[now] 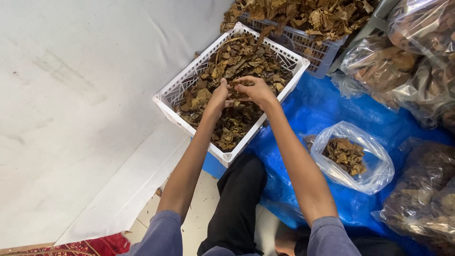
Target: Sorting dried leaves in a plastic crate and transferring them into a clear plastic bag
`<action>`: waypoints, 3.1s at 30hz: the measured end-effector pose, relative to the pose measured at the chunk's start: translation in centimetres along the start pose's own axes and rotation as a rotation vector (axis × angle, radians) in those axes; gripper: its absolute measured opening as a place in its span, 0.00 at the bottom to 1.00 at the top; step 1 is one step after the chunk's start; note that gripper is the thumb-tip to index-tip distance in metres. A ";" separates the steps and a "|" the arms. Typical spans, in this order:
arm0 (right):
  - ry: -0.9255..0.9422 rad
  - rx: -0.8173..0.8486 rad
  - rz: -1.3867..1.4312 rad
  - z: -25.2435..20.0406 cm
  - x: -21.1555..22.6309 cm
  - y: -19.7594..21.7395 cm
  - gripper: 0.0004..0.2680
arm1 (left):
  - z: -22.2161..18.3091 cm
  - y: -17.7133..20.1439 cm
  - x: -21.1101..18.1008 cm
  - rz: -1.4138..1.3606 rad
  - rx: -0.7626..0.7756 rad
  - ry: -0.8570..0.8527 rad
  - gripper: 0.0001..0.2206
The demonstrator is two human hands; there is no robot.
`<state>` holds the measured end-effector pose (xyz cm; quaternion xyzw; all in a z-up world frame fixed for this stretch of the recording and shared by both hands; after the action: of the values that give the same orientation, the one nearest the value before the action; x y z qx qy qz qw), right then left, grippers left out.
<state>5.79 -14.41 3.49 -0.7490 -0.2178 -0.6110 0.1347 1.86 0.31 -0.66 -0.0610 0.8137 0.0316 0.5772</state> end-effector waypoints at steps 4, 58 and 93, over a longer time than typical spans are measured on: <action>-0.038 0.057 0.035 -1.8 2.2 -0.8 0.15 | -5.3 -2.5 -4.3 -0.218 0.042 0.100 0.34; -0.118 -0.567 0.224 -25.2 -14.9 25.0 0.22 | -4.3 -35.6 7.1 -0.341 0.516 0.356 0.30; -0.417 -0.505 -0.915 -23.6 -20.7 26.7 0.29 | -2.2 -39.7 11.4 1.374 0.613 -0.330 0.37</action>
<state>-4.64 -52.00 -9.79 -0.6921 -0.3893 -0.4795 -0.3735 1.52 -40.02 -9.96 0.6262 0.5449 0.1647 0.5328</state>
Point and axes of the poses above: each hand's wrist, its own z-axis towards the middle knuckle, its own y-axis out of the back of the hand, x = y × z, the point moved 2 cm from there along z, towards the middle knuckle, and after that the axes turned 2 degrees about x, right-handed, at the moved point
